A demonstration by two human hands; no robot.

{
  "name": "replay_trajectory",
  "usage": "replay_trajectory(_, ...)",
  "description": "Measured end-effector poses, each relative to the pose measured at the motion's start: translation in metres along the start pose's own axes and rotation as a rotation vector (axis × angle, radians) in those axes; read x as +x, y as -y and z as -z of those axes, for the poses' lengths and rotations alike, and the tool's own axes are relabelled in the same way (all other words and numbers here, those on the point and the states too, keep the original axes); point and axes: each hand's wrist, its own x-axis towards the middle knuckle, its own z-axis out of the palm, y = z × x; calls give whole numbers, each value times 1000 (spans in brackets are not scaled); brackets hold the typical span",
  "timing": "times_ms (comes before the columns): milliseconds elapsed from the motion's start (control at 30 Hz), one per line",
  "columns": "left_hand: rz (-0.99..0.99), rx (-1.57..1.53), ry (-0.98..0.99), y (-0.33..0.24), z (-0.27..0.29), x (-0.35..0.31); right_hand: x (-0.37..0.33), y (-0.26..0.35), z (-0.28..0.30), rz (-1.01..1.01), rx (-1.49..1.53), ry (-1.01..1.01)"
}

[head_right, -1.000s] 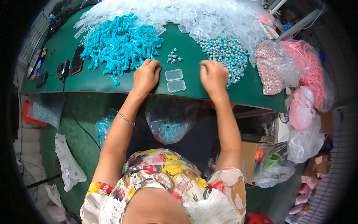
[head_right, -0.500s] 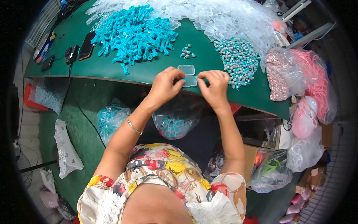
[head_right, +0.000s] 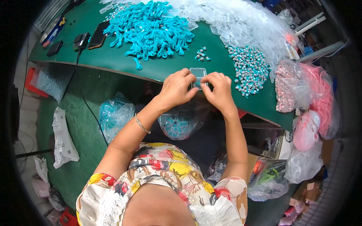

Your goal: The person assembles small craft kits by placing turquoise plastic ties and small round beads into clear plastic containers. They repeatedly pick up a container, add the items, close the lid, and place the filled container into a large plastic bag on the floor.

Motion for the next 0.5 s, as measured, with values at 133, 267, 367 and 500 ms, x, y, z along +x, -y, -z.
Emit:
replay_trajectory(133, -13, -9, 16, -3, 6, -2, 48, -8, -8, 11, 93, -116)
replay_trajectory(267, -36, 42, 16, 2, 1, -2, 99, -4, -48, -52, -103, -25)
replay_trajectory(367, -38, 48, 30, 5, 2, -3, 117, -2, -68, -116, -251, 10)
replay_trajectory(500, -37, 12, 10, 15, 10, -9, 111, -13, -64, -169, -178, -5)
